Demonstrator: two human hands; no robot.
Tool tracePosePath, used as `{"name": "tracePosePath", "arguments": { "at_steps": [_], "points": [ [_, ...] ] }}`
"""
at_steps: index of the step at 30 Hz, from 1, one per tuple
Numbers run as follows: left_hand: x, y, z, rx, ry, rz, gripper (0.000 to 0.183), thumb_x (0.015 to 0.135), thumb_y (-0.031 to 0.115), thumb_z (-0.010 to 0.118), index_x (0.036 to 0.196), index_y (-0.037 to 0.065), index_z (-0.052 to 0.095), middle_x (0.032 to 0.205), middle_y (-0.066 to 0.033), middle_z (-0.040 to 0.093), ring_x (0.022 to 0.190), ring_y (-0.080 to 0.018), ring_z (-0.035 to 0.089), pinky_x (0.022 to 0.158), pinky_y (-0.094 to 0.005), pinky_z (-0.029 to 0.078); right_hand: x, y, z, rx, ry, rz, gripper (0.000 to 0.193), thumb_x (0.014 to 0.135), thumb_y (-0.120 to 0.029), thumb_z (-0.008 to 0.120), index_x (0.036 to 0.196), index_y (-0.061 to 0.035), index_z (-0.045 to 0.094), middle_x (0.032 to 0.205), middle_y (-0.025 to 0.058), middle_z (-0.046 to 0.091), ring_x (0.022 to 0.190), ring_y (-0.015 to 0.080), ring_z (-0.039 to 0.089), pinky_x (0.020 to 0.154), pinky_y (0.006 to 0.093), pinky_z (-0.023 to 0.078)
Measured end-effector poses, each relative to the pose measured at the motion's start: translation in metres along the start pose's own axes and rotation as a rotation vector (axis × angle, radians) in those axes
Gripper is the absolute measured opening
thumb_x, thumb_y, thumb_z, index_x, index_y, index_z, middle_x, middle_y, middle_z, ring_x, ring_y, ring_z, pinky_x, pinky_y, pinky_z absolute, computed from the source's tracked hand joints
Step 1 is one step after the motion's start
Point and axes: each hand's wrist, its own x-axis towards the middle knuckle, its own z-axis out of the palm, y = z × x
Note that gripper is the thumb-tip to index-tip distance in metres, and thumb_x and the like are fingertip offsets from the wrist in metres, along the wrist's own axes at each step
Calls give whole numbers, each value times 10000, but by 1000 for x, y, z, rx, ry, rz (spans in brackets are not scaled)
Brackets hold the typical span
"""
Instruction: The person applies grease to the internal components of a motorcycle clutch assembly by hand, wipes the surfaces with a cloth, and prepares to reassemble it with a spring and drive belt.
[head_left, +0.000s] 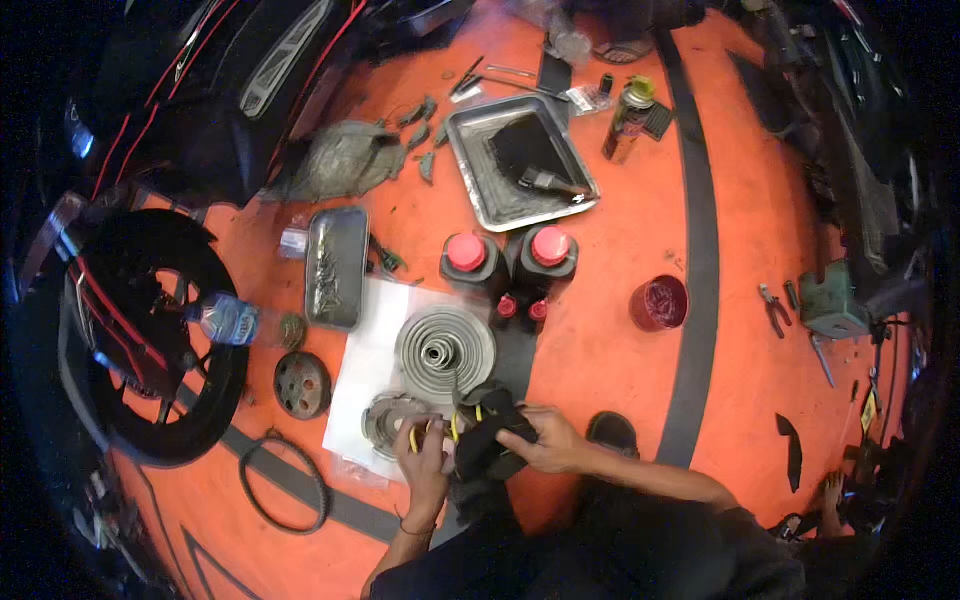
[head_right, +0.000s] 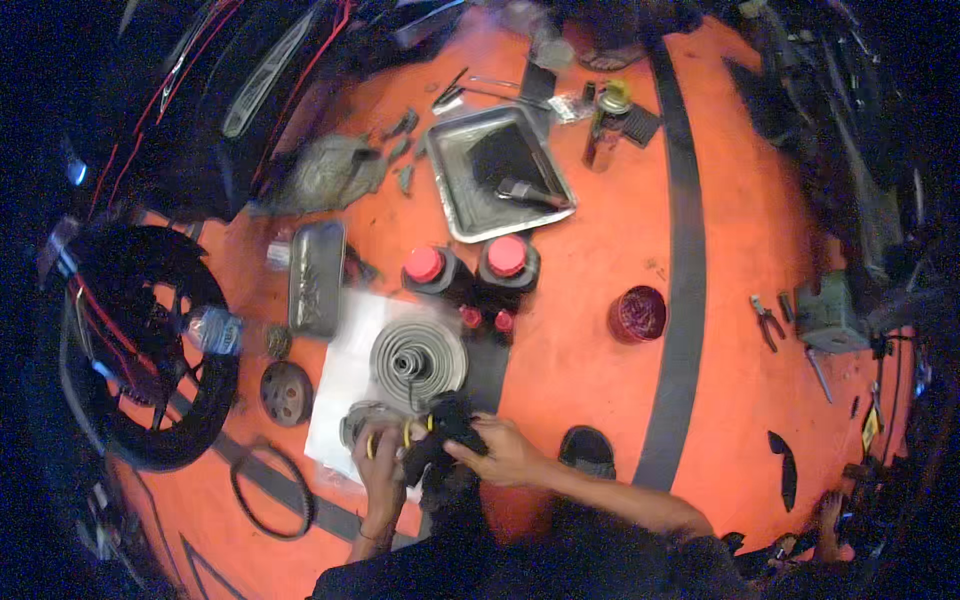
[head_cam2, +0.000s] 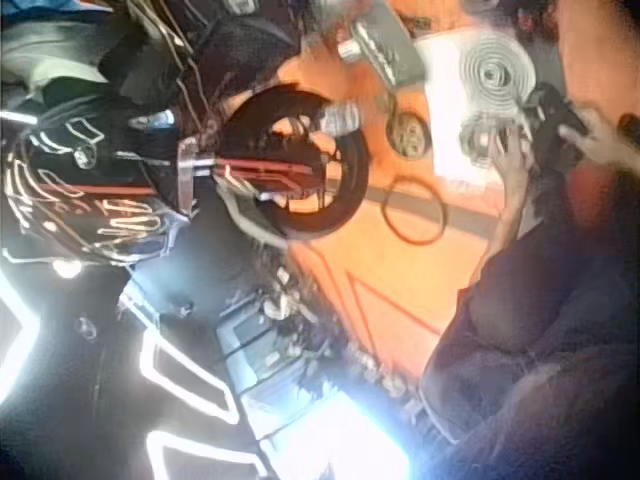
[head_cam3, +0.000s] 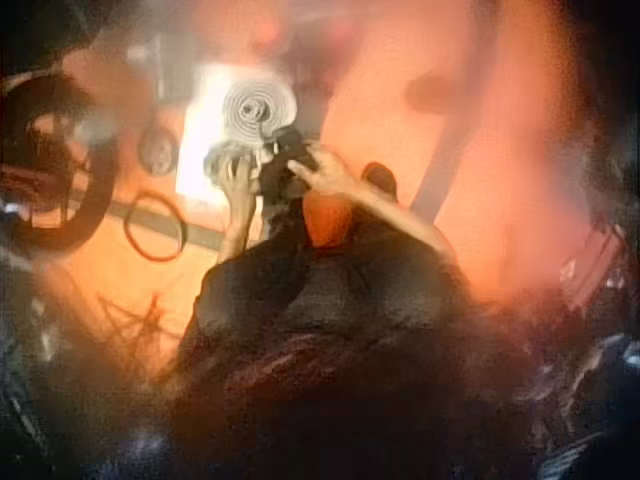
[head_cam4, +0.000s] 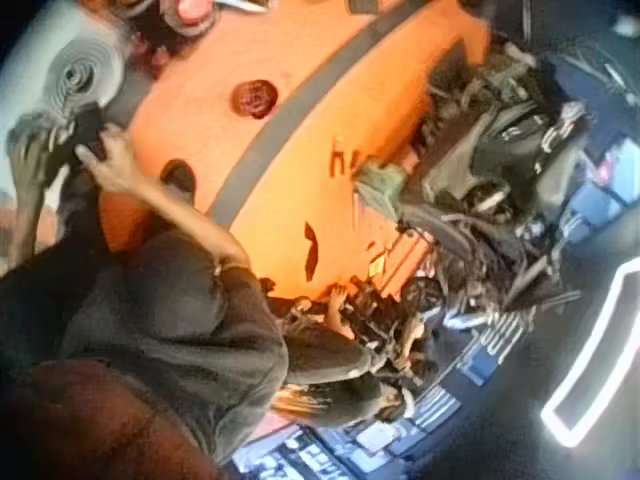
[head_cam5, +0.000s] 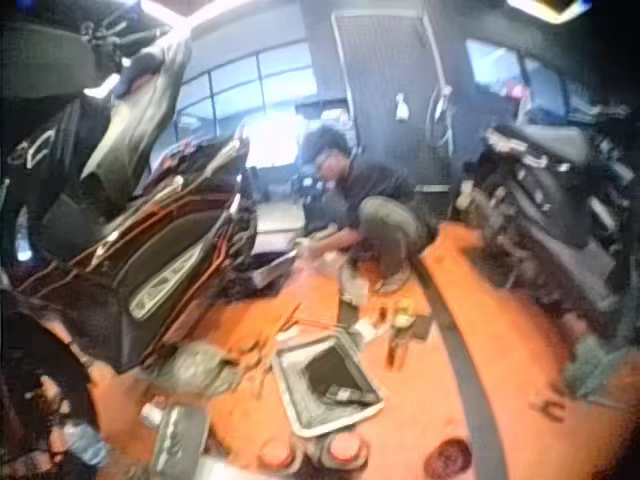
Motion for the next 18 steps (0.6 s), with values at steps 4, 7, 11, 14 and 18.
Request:
{"name": "tracePosePath", "arguments": {
  "at_steps": [4, 7, 11, 14, 18],
  "points": [
    [6, 13, 3, 380, 29, 808, 283, 701, 72, 682, 958, 9, 580, 928, -160, 599, 845, -337, 610, 761, -423, 501, 22, 34, -1, 730, 313, 619, 588, 979, -529, 515, 1084, 38, 630, 1168, 137, 628, 953, 187, 606, 831, 348, 497],
    [12, 10, -10, 491, 165, 880, 381, 676, 75, 698, 1030, 32, 564, 1009, -178, 583, 911, -377, 595, 789, -464, 497, 15, 20, -51, 1161, 525, 485, 540, 989, -455, 540, 1245, 19, 514, 1141, 154, 625, 993, 238, 643, 832, 388, 549],
    [21, 8, -15, 649, 182, 842, 370, 685, 168, 740, 1000, 43, 593, 996, -159, 592, 905, -360, 598, 763, -453, 495, 3, -1, -53, 759, 418, 494, 494, 1000, -386, 552, 1285, 15, 502, 1095, 115, 645, 1005, 203, 634, 834, 362, 533],
    [17, 15, 9, 761, -6, 1134, 375, 716, 318, 753, 1002, 104, 641, 1029, -102, 623, 935, -324, 622, 675, -387, 485, 13, -8, -20, 479, 123, 216, 488, 1000, -368, 559, 1294, 19, 517, 1079, 99, 651, 1002, 142, 596, 834, 326, 503],
    [24, 10, 8, 882, -145, 1428, 279, 744, 372, 718, 966, 212, 667, 1059, -22, 626, 982, -303, 623, 663, -359, 512, 32, -20, -11, 468, 120, 196, 432, 994, -348, 571, 1181, 41, 591, 928, 93, 671, 844, 136, 603, 777, 327, 504]
  ]
}}
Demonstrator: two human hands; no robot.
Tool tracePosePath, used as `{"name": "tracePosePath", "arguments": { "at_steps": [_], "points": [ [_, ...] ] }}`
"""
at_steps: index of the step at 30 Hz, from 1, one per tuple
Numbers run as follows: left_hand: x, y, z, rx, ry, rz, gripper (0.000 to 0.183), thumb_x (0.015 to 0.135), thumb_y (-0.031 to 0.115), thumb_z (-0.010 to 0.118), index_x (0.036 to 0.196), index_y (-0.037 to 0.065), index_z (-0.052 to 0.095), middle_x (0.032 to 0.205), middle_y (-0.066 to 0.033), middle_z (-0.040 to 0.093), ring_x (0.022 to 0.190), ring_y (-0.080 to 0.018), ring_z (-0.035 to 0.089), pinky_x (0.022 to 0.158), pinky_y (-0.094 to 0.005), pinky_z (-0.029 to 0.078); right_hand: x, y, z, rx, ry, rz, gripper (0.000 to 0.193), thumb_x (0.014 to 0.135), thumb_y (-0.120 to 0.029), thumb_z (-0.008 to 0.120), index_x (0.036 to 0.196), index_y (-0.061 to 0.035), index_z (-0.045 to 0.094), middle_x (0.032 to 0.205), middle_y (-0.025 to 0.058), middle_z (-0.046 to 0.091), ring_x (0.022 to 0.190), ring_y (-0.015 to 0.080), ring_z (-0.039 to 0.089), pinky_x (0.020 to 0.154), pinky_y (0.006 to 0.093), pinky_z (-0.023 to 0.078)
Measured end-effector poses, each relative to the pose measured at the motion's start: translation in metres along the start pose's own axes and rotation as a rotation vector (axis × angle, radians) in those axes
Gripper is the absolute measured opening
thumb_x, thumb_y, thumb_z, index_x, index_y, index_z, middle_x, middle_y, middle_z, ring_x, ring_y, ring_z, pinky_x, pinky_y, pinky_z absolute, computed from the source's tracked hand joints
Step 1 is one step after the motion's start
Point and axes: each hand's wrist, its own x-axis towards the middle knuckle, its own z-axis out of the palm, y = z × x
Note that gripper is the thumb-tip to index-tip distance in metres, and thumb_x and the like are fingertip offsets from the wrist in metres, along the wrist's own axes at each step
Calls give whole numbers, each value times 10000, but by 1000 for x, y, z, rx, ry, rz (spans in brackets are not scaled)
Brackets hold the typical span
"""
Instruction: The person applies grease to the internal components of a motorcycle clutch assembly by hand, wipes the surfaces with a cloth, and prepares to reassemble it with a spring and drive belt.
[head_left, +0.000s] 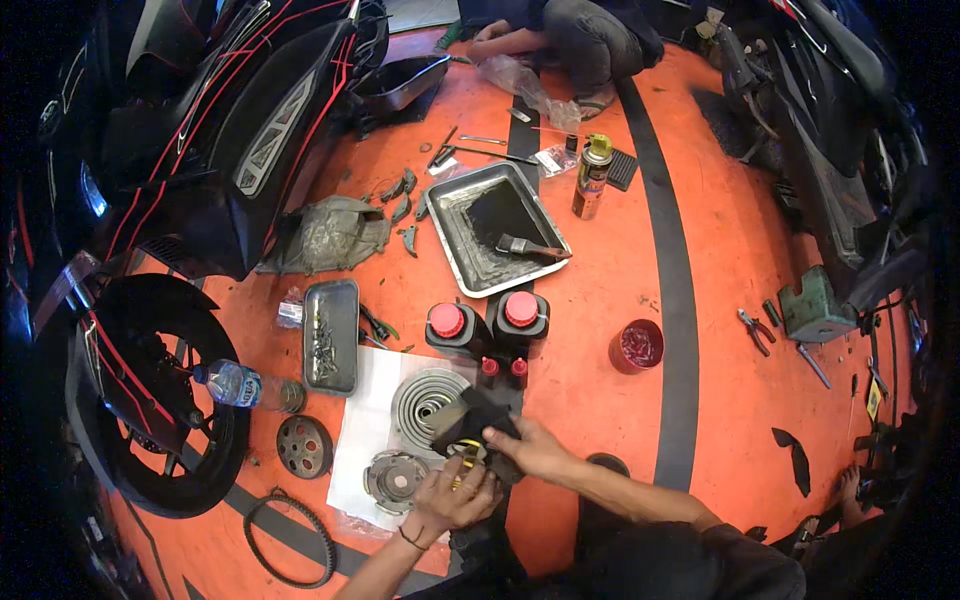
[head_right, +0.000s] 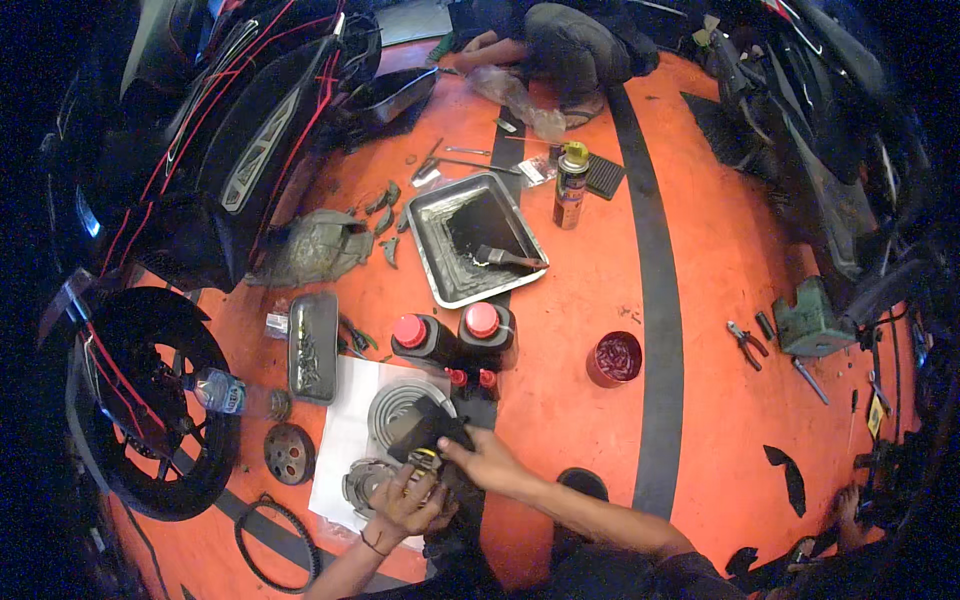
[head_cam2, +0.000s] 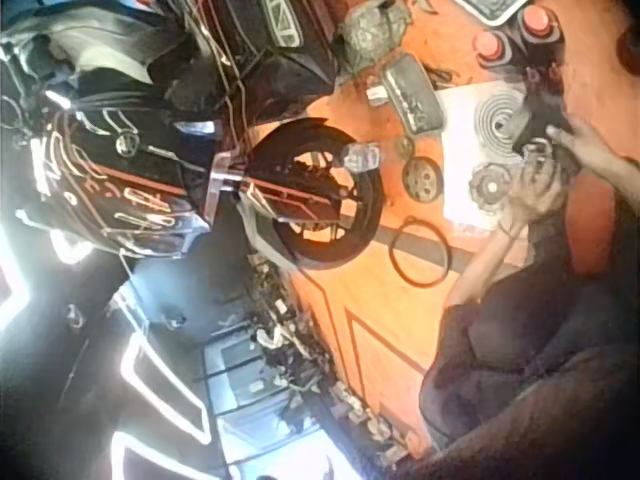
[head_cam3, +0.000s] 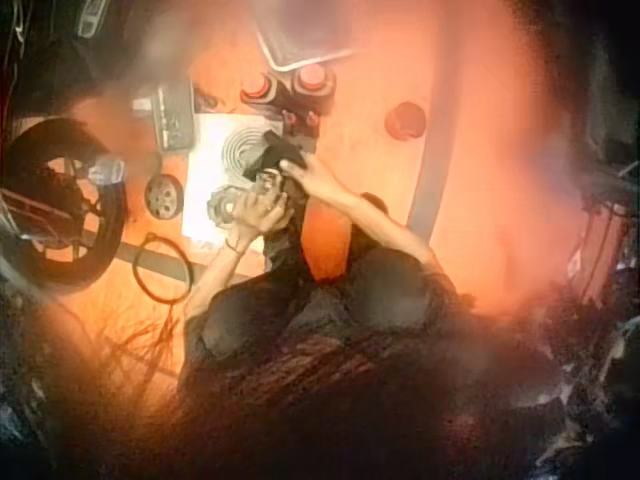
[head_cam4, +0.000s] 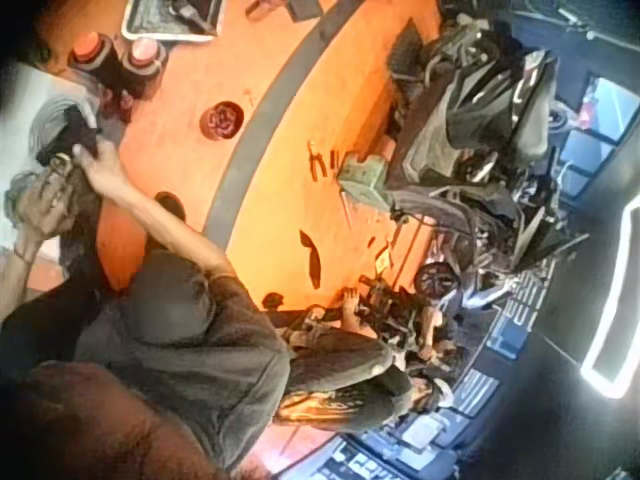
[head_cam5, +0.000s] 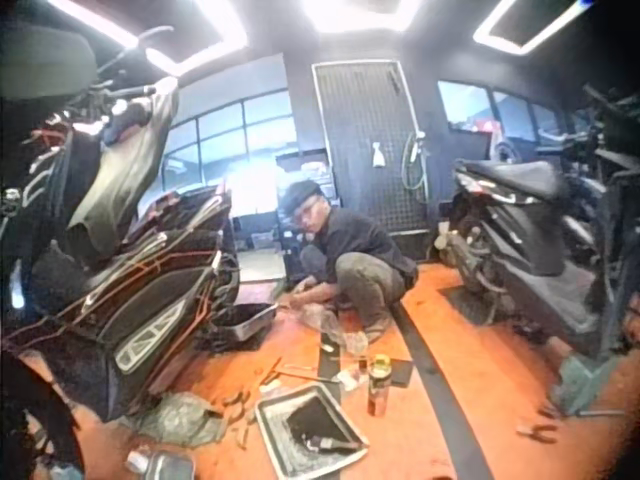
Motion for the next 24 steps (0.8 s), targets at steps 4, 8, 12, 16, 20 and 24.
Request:
{"name": "tracePosePath", "arguments": {
  "at_steps": [4, 8, 12, 16, 20, 24],
  "points": [
    [8, -15, 3, -83, 56, -1, 237, 756, 251, 725, 946, 183, 601, 1012, -38, 613, 969, -282, 621, 677, -367, 495, 3, 3, 13, -36, 212, -32, 399, 997, -344, 567, 1128, 31, 610, 916, 76, 674, 827, 133, 599, 754, 316, 495],
    [53, 0, 16, -411, 461, -802, 166, 834, 99, 676, 956, 68, 567, 1015, -120, 588, 916, -252, 611, 672, -352, 483, 3, 2, 30, 217, 332, -163, 289, 996, -232, 580, 1154, 9, 595, 1024, 92, 675, 933, 170, 607, 838, 320, 488],
    [51, -13, 23, -1469, 711, -1874, 173, 967, 203, 517, 963, 46, 590, 973, -73, 630, 876, -200, 620, 728, -326, 511, 1, 11, 42, -49, 355, -521, 234, 928, -41, 608, 1152, 23, 592, 1042, 136, 675, 966, 223, 646, 886, 338, 493],
    [26, -22, 24, -1634, 430, -1781, 237, 968, 244, 543, 1044, 40, 636, 976, -61, 653, 937, -162, 618, 843, -304, 490, 14, 25, 8, -195, 172, -525, 262, 860, -22, 663, 1108, 41, 608, 987, 178, 669, 925, 286, 668, 833, 371, 514],
    [1, -56, 8, -1113, -58, -1305, 326, 933, 209, 647, 1173, -8, 614, 1045, -78, 646, 1033, -172, 588, 871, -299, 471, 7, -14, -15, -738, -380, -600, 200, 731, -81, 699, 884, 5, 603, 815, 169, 601, 816, 365, 601, 746, 454, 442],
    [42, -56, -9, -1044, -576, -744, 266, 922, 216, 654, 1108, 26, 640, 1014, -81, 649, 922, -169, 610, 717, -294, 488, -9, -40, -1, -960, -669, -628, 199, 662, -97, 674, 830, -13, 608, 846, 144, 596, 876, 348, 593, 798, 471, 405]
  ]
}}
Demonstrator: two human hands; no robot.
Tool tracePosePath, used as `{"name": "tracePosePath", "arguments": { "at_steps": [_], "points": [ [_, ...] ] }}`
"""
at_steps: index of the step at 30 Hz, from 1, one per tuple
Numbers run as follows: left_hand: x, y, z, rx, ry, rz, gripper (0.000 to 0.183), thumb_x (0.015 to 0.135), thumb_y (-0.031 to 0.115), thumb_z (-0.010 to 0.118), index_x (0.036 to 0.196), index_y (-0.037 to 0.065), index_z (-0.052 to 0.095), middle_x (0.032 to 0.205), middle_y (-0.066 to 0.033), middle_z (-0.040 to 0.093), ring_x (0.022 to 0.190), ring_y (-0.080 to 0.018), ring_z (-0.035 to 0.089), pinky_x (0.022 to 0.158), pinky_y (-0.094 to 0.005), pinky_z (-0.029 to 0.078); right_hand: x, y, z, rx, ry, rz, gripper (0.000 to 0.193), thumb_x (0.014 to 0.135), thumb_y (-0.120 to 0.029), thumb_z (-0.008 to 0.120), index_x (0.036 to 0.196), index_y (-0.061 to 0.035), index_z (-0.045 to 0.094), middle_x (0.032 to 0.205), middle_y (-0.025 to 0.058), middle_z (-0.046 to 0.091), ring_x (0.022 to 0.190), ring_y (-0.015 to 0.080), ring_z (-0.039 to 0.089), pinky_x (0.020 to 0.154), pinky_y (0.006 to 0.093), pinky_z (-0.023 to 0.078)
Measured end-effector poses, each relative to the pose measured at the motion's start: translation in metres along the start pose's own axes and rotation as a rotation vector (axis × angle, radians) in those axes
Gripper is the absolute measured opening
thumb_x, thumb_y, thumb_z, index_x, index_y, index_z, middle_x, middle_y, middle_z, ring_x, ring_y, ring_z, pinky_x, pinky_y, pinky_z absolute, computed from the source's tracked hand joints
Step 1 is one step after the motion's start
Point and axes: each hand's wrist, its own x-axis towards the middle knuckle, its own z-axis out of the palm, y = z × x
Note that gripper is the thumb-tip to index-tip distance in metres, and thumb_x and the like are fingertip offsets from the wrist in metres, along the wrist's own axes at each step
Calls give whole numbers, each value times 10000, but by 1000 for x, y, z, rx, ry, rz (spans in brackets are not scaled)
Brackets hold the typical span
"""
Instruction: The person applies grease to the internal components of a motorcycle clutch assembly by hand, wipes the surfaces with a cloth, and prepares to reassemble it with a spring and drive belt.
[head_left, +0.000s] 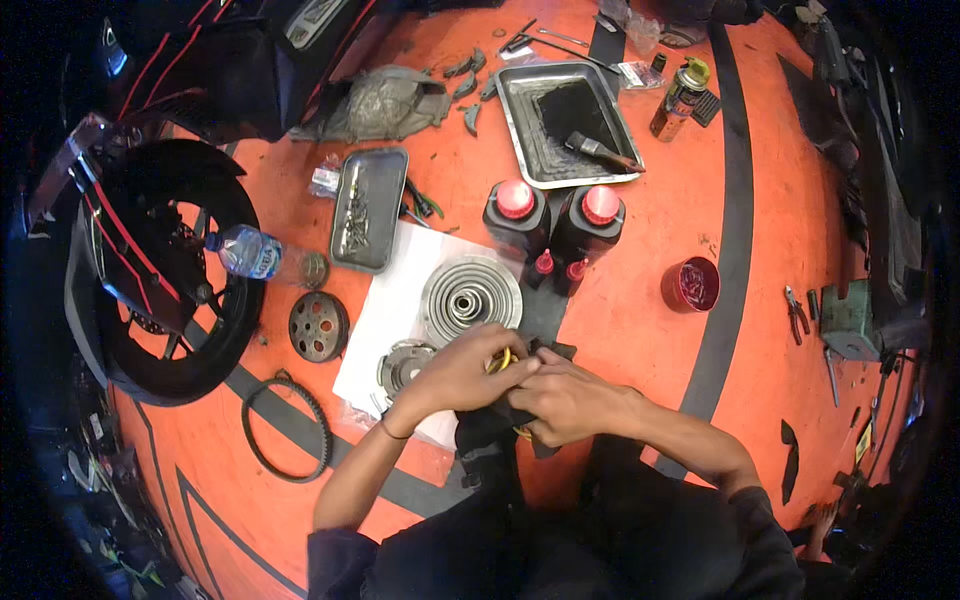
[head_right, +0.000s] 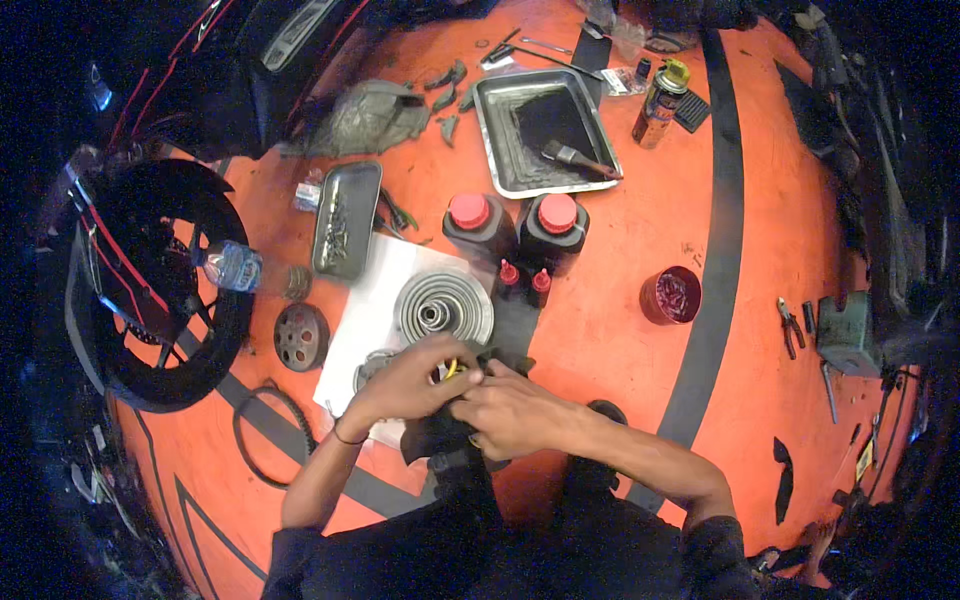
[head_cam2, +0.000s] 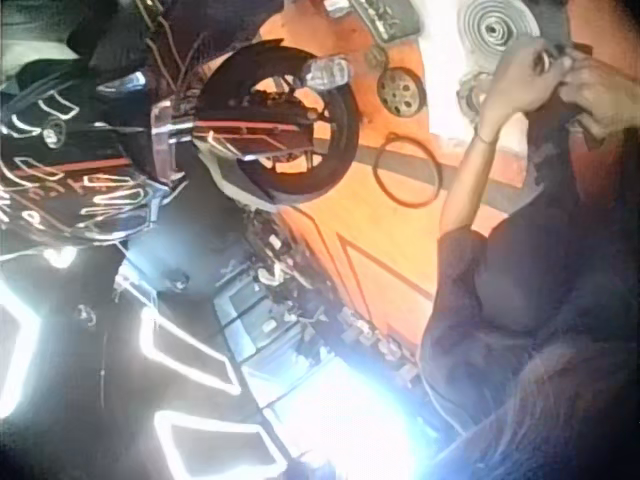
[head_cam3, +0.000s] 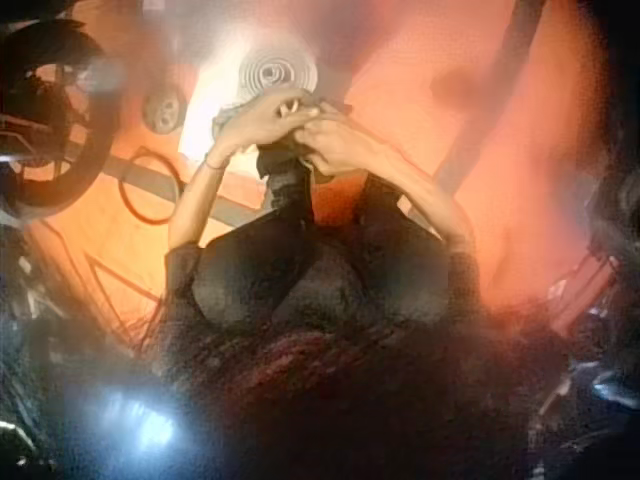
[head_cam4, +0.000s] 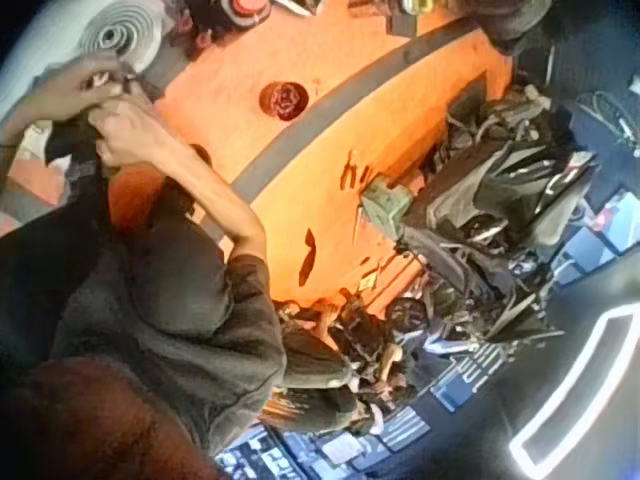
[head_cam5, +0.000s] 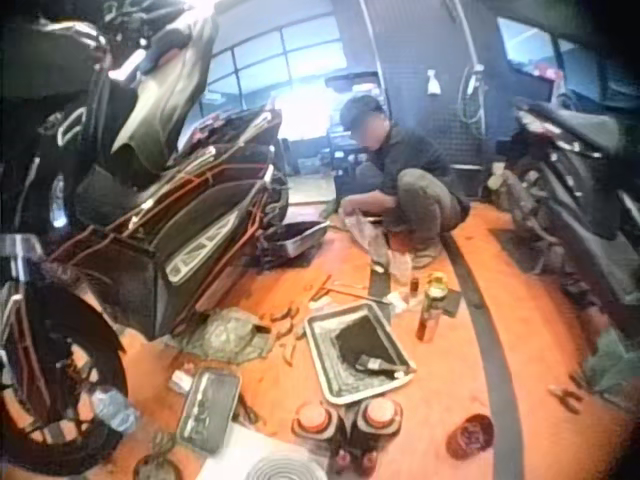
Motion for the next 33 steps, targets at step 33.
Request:
{"name": "tracePosePath", "arguments": {
  "at_steps": [33],
  "points": [
    [-27, -59, 59, -432, 733, -260, 239, 912, 168, 662, 1052, -26, 669, 933, -125, 701, 858, -175, 637, 811, -302, 492, -42, 18, 18, 1020, 361, 658, 313, 899, -215, 688, 1062, 49, 639, 874, 45, 674, 778, 140, 616, 711, 304, 500]
  ]
}}
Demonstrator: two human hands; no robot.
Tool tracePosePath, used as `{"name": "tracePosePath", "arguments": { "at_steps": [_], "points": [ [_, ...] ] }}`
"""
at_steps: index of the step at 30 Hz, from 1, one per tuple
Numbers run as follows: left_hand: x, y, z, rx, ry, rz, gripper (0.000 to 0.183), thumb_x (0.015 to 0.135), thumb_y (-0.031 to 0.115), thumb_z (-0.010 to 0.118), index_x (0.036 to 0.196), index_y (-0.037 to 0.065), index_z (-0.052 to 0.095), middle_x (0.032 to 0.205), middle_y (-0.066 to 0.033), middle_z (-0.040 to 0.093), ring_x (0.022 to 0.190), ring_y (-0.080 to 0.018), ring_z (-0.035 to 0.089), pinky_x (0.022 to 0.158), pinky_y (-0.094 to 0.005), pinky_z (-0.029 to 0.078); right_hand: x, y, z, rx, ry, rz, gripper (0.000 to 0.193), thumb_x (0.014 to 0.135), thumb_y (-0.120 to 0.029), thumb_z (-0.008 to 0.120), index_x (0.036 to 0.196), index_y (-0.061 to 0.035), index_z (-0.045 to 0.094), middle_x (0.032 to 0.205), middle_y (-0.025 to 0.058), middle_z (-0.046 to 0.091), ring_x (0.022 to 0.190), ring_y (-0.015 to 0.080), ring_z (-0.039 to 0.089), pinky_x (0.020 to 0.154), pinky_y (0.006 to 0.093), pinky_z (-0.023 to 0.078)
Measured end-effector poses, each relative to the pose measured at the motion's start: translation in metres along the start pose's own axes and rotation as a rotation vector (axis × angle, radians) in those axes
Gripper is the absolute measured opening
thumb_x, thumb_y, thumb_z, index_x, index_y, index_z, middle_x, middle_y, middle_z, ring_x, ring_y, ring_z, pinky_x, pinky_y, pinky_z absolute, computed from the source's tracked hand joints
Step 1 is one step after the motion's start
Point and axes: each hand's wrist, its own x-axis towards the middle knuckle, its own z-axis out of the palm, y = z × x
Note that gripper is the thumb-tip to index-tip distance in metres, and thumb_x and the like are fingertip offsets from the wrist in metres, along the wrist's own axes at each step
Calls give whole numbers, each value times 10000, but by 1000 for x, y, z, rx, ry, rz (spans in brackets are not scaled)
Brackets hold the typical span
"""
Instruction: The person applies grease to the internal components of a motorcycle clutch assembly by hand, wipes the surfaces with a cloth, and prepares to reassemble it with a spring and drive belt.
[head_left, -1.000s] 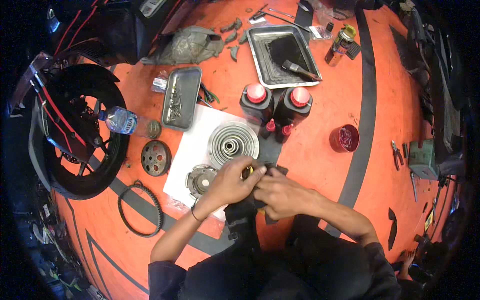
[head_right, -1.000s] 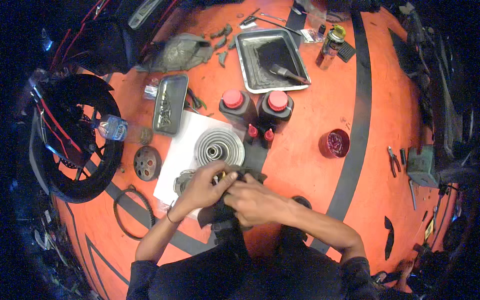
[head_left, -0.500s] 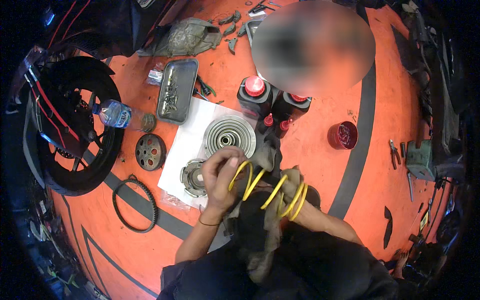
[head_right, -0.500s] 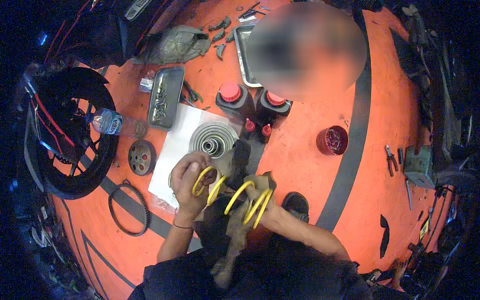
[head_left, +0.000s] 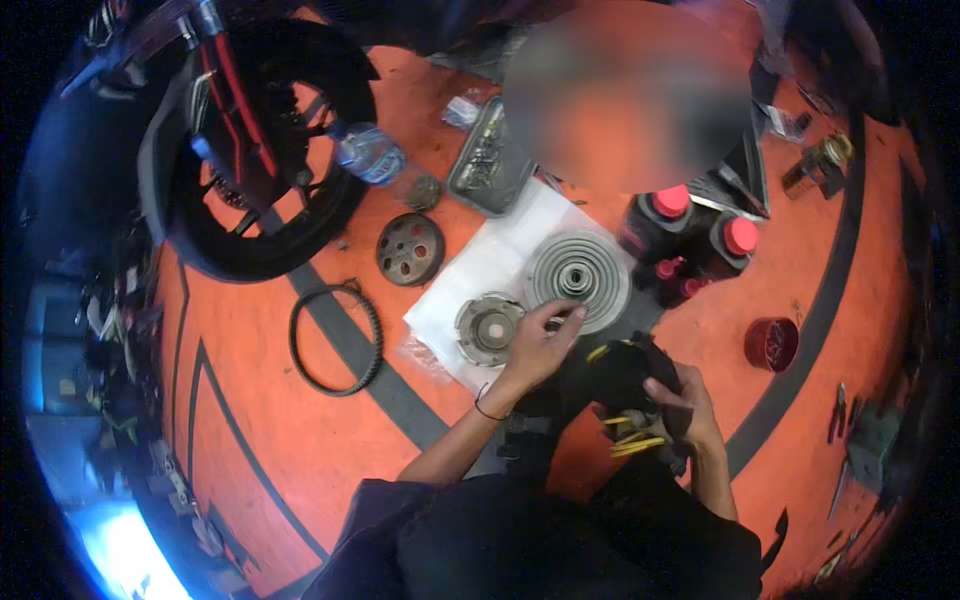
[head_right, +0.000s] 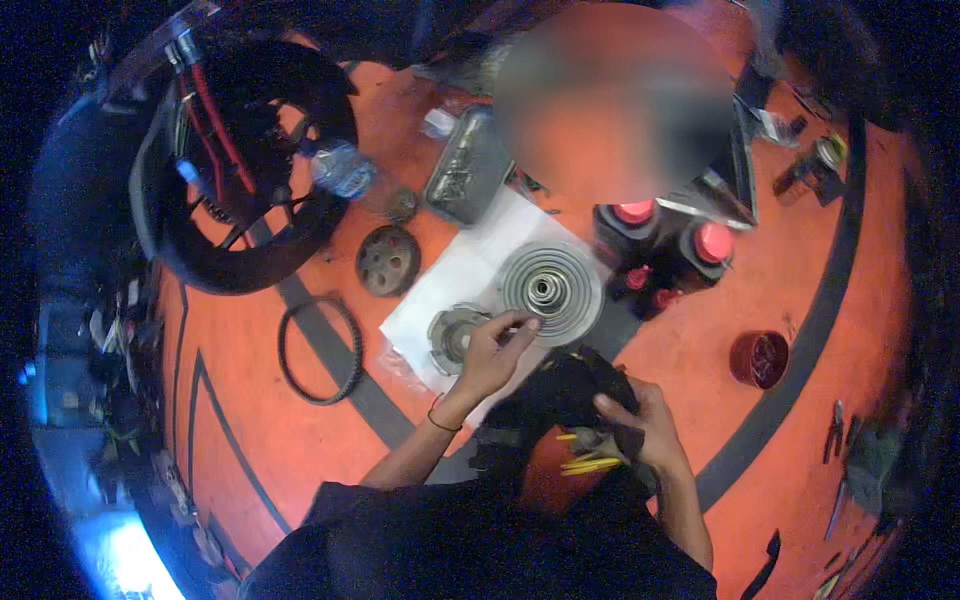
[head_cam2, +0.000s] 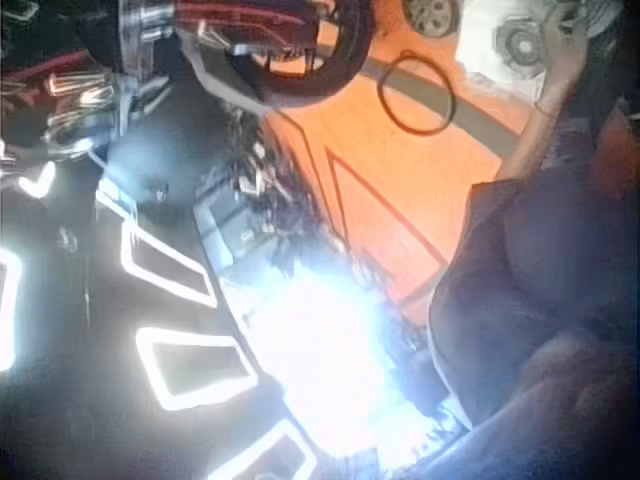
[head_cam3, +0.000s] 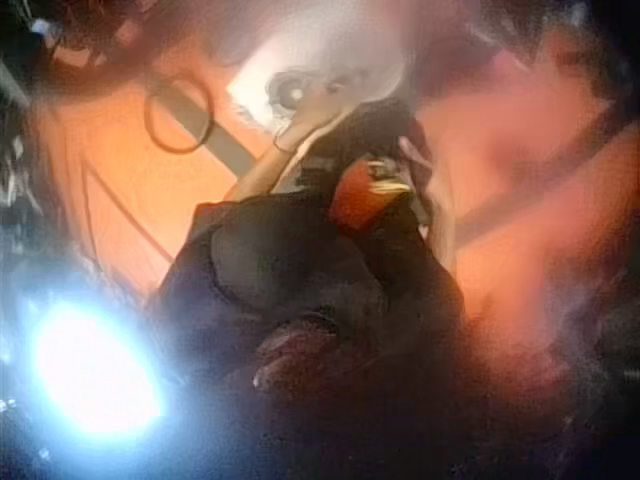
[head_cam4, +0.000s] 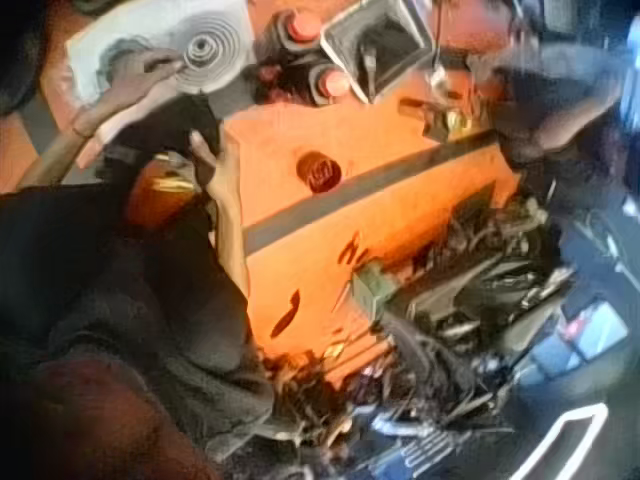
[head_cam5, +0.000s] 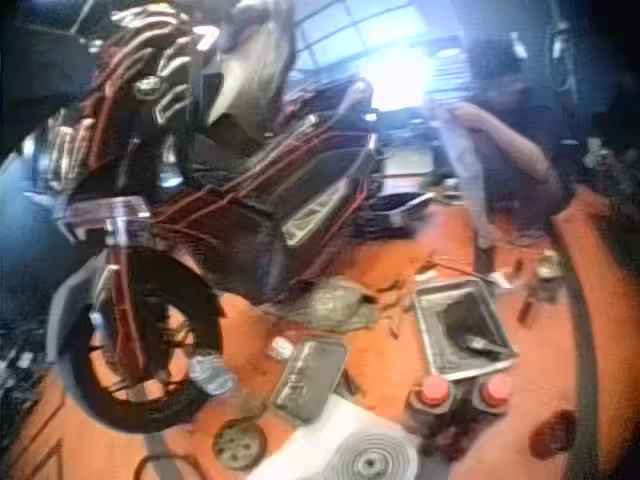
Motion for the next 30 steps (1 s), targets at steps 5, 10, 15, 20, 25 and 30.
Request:
{"name": "tracePosePath", "arguments": {
  "at_steps": [5, 10, 15, 20, 25, 30],
  "points": [
    [-43, -178, -182, 1021, 1048, 59, 296, 794, 98, 612, 1052, -43, 574, 954, -196, 609, 936, -390, 575, 825, -506, 458, -22, 39, -21, -663, 336, -57, 232, 845, -109, 687, 971, 77, 630, 822, 210, 677, 762, 307, 671, 694, 384, 508],
    [-91, -287, -293, 1361, 812, -259, 619, 809, 535, 692, 1111, 0, 616, 1183, -213, 616, 1189, -421, 522, 896, -504, 464, -22, 28, -50, -862, 460, -85, 258, 888, -148, 620, 1040, 60, 634, 859, 253, 682, 809, 389, 684, 728, 437, 527],
    [-65, -234, -299, 289, 671, -210, 286, 895, 290, 647, 960, 12, 636, 831, -112, 637, 731, -282, 597, 650, -407, 467, 24, 63, -45, -1112, 313, 314, 447, 868, -394, 651, 1070, 6, 636, 1051, 259, 649, 998, 397, 640, 826, 489, 508],
    [-126, 7, -335, 217, 823, -99, 172, 925, 202, 627, 849, 61, 564, 707, -28, 497, 595, -159, 446, 537, -299, 360, 6, 36, -44, -1097, 125, 93, 422, 905, -378, 631, 1086, 2, 604, 1137, 201, 635, 1071, 369, 619, 888, 470, 494],
    [-158, 149, -314, -213, 555, 107, 175, 931, 149, 629, 877, 52, 494, 658, 12, 374, 544, -95, 331, 495, -245, 283, 11, -12, -17, -377, 37, -288, 516, 913, -324, 680, 1277, -22, 476, 1198, 165, 593, 1113, 320, 606, 969, 433, 491],
    [-95, 149, -270, -784, 62, 240, 426, 931, 260, 595, 1171, -64, 459, 822, -71, 403, 676, -198, 409, 589, -345, 361, 31, -36, 11, -98, -109, -529, 552, 990, -277, 575, 1433, -22, 366, 1360, 150, 512, 1279, 225, 489, 1064, 357, 407]
  ]
}}
